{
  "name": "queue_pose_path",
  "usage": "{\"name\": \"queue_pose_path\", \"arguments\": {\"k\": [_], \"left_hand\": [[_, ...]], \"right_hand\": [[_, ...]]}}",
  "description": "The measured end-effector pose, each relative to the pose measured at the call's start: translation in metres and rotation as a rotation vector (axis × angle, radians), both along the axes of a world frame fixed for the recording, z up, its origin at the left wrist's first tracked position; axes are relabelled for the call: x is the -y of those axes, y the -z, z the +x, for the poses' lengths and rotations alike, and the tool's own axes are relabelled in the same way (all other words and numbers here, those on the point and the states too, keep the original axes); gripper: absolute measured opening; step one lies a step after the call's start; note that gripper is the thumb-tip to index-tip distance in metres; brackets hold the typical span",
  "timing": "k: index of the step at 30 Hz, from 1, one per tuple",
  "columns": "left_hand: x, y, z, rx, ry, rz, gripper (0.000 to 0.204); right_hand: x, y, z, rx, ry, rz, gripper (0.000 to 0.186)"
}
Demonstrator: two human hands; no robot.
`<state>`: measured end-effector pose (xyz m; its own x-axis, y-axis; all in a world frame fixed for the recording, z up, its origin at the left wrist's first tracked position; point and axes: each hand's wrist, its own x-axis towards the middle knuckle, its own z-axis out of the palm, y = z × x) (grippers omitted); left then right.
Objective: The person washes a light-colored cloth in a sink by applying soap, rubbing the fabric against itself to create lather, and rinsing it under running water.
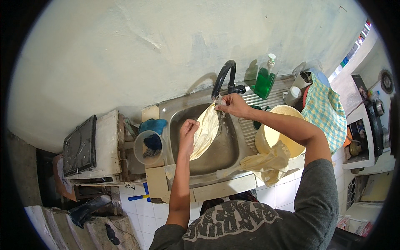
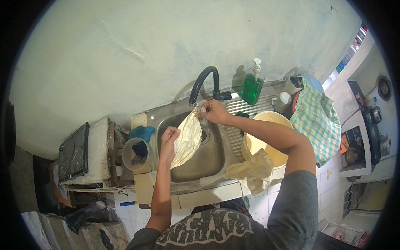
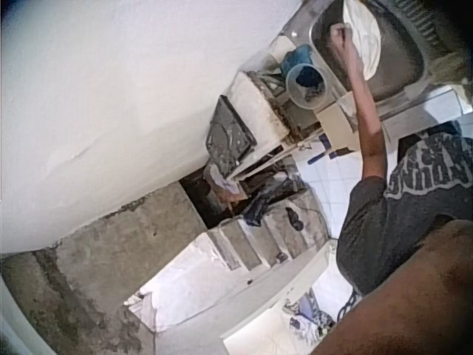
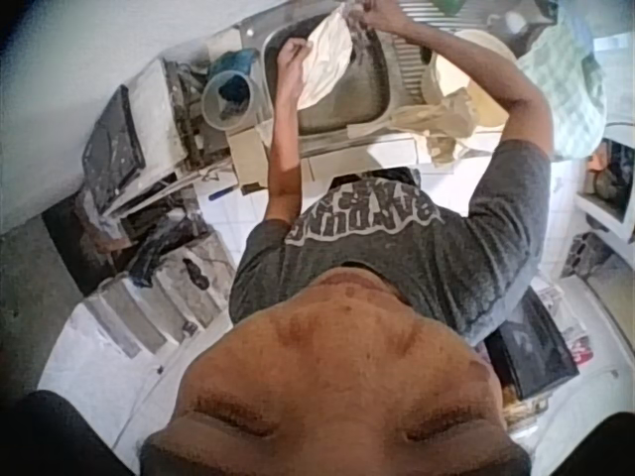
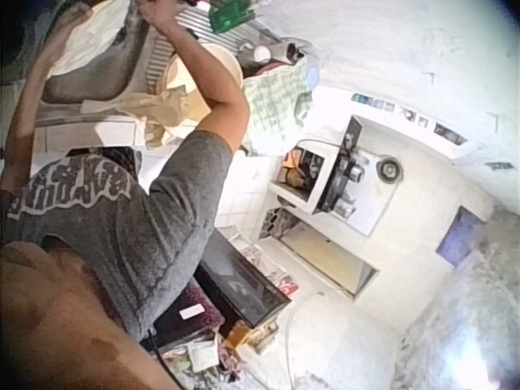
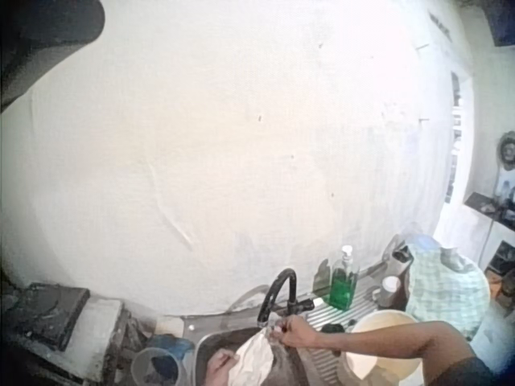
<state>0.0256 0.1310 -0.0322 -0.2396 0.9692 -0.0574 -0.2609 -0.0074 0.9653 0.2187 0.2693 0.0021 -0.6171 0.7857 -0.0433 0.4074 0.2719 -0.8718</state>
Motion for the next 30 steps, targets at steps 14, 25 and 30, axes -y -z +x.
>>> {"name": "queue_pose_path", "arguments": {"k": [14, 25, 30], "left_hand": [[-0.007, -0.005, 0.009, -0.01, 0.057, 0.019, 0.008], [-0.007, -0.003, 0.009, -0.015, 0.064, 0.007, 0.009], [-0.01, -0.005, 0.01, -0.021, 0.065, 0.001, 0.009]], "right_hand": [[-0.003, -0.013, 0.008, 0.003, -0.069, 0.285, 0.033], [-0.002, -0.015, 0.014, 0.006, -0.03, 0.305, 0.017], [-0.011, -0.006, 0.017, 0.026, -0.033, 0.315, 0.016]]}}
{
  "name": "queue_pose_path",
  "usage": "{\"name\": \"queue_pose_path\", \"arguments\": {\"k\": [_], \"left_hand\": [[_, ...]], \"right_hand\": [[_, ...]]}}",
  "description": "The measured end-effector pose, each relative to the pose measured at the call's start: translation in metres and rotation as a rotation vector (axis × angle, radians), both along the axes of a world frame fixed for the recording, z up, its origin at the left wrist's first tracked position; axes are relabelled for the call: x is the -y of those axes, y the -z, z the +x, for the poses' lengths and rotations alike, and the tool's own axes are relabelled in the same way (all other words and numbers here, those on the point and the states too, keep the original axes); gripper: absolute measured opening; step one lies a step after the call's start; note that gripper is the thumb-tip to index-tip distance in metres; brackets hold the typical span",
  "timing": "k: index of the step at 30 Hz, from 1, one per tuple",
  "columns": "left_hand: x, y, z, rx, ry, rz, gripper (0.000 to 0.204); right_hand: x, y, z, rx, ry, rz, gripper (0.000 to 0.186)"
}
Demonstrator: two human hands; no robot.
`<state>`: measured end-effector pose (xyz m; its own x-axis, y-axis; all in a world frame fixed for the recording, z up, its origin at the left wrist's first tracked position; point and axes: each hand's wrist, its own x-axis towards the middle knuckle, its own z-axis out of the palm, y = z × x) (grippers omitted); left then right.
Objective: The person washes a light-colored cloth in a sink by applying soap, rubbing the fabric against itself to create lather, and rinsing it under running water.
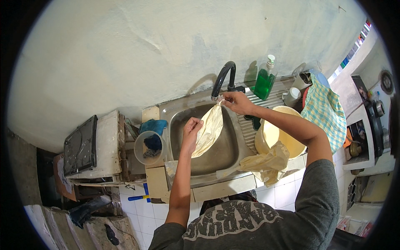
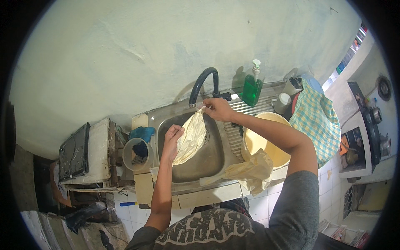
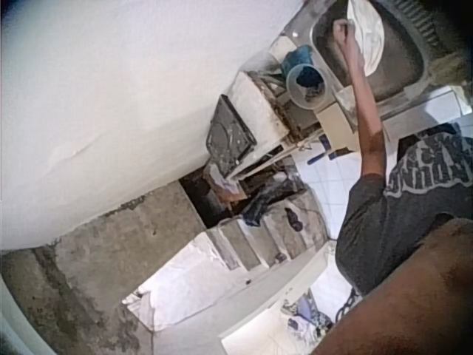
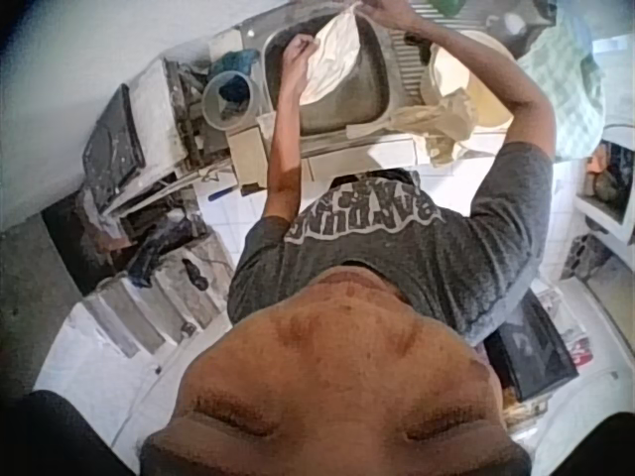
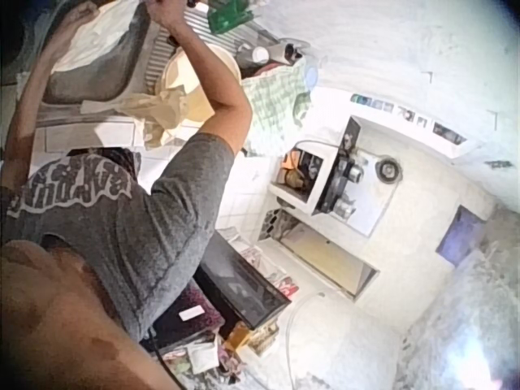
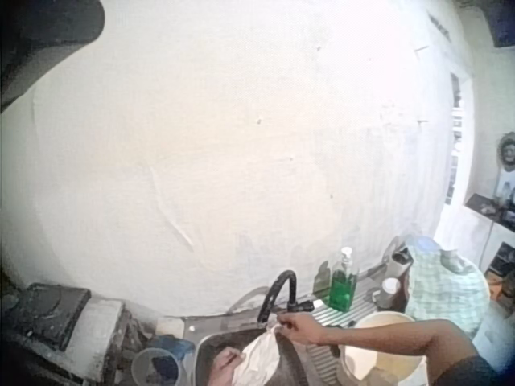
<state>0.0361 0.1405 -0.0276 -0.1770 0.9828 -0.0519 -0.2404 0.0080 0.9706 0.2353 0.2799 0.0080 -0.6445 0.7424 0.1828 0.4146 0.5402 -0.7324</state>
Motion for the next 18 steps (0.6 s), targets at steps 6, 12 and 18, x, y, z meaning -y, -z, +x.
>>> {"name": "queue_pose_path", "arguments": {"k": [6, 12, 18], "left_hand": [[-0.001, 0.0, -0.003, -0.003, 0.002, 0.009, 0.009], [-0.006, 0.002, 0.0, 0.0, 0.029, 0.003, 0.007], [-0.003, -0.003, -0.002, -0.002, 0.012, 0.016, 0.01]], "right_hand": [[-0.005, -0.004, 0.001, 0.27, 0.054, 0.026, 0.023], [-0.004, 0.039, 0.015, 0.392, -0.345, -0.047, 0.019], [-0.005, 0.022, 0.0, 0.436, -0.293, -0.294, 0.022]]}}
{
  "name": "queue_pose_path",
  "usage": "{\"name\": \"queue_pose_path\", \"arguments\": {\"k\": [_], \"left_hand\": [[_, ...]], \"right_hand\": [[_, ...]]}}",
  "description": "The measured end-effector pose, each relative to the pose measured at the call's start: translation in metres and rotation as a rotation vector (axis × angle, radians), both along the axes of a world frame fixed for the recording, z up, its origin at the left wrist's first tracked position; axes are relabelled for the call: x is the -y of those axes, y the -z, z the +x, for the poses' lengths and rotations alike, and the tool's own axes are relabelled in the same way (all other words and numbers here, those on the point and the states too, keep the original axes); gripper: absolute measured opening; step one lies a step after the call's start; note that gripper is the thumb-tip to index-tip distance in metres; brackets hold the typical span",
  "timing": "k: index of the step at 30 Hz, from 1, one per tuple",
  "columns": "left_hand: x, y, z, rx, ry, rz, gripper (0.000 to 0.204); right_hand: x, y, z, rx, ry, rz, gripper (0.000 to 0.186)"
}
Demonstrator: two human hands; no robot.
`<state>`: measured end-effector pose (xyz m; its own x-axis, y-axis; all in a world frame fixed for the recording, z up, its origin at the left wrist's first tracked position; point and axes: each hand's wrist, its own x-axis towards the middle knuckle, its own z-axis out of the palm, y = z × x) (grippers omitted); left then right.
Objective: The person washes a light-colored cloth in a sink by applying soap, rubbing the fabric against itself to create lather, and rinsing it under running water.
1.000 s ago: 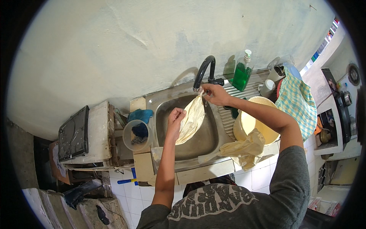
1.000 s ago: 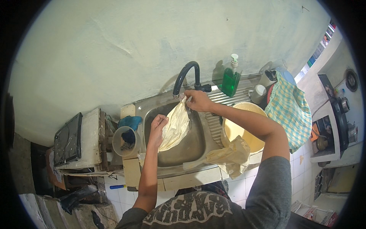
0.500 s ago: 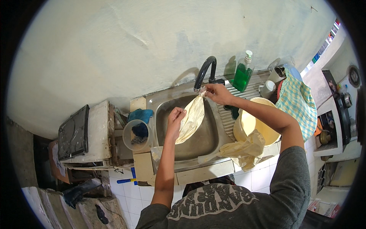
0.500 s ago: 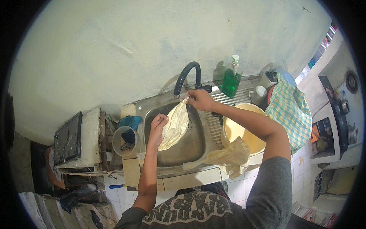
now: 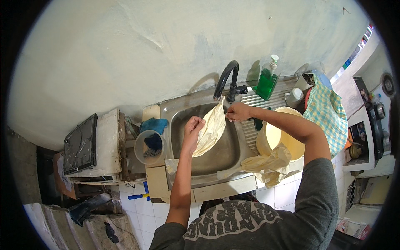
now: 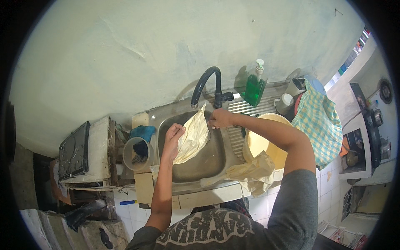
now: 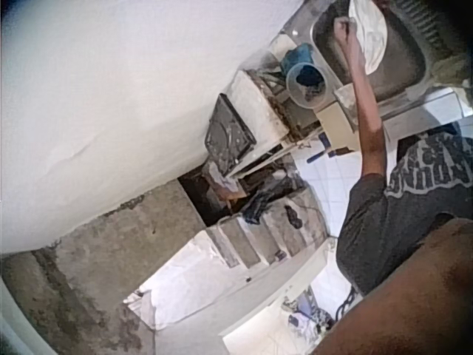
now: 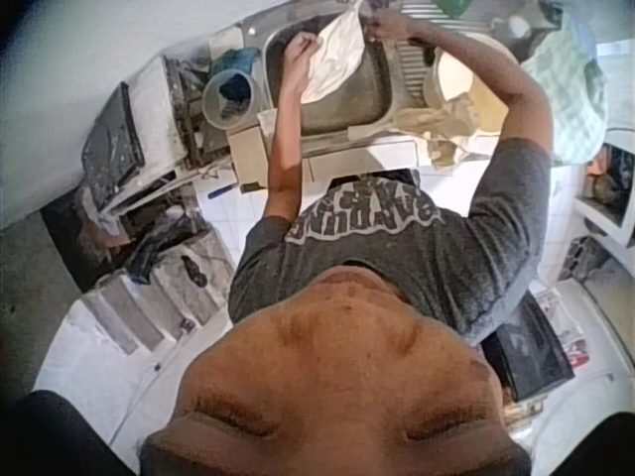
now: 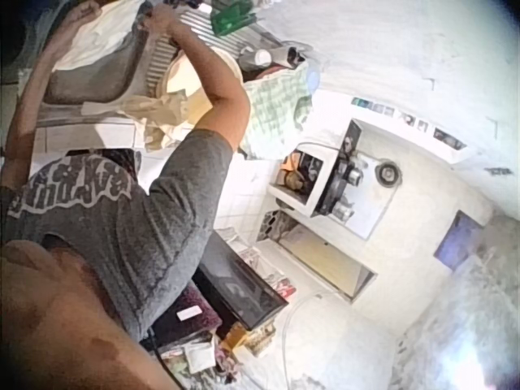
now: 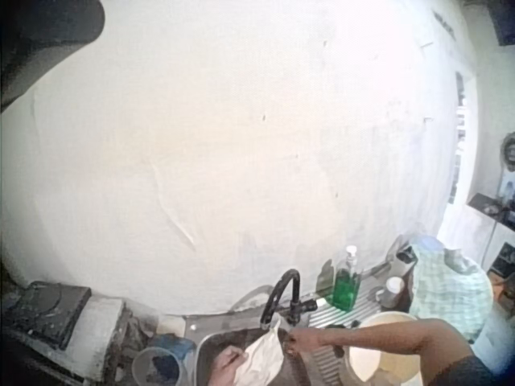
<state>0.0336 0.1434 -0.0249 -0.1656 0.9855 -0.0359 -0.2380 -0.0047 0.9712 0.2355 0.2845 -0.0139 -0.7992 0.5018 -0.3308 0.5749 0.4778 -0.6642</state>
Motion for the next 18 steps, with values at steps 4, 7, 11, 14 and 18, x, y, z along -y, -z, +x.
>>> {"name": "queue_pose_path", "arguments": {"k": [4, 7, 11, 14, 18], "left_hand": [[0.001, -0.004, 0.001, -0.012, -0.005, 0.015, 0.01], [0.002, -0.001, -0.001, -0.01, 0.001, 0.007, 0.01], [0.002, -0.002, -0.001, 0.002, 0.003, -0.006, 0.01], [0.0, -0.001, 0.0, -0.004, 0.005, 0.006, 0.01], [0.001, -0.001, -0.001, -0.003, -0.001, -0.006, 0.01]], "right_hand": [[-0.007, 0.001, 0.0, -0.104, 0.002, 0.133, 0.027], [-0.009, 0.001, 0.001, -0.103, -0.009, 0.149, 0.029], [-0.009, 0.0, 0.002, -0.052, 0.005, 0.181, 0.032], [-0.014, 0.012, 0.009, -0.115, -0.033, 0.268, 0.034], [-0.028, 0.011, 0.017, -0.019, 0.002, 0.337, 0.031]]}}
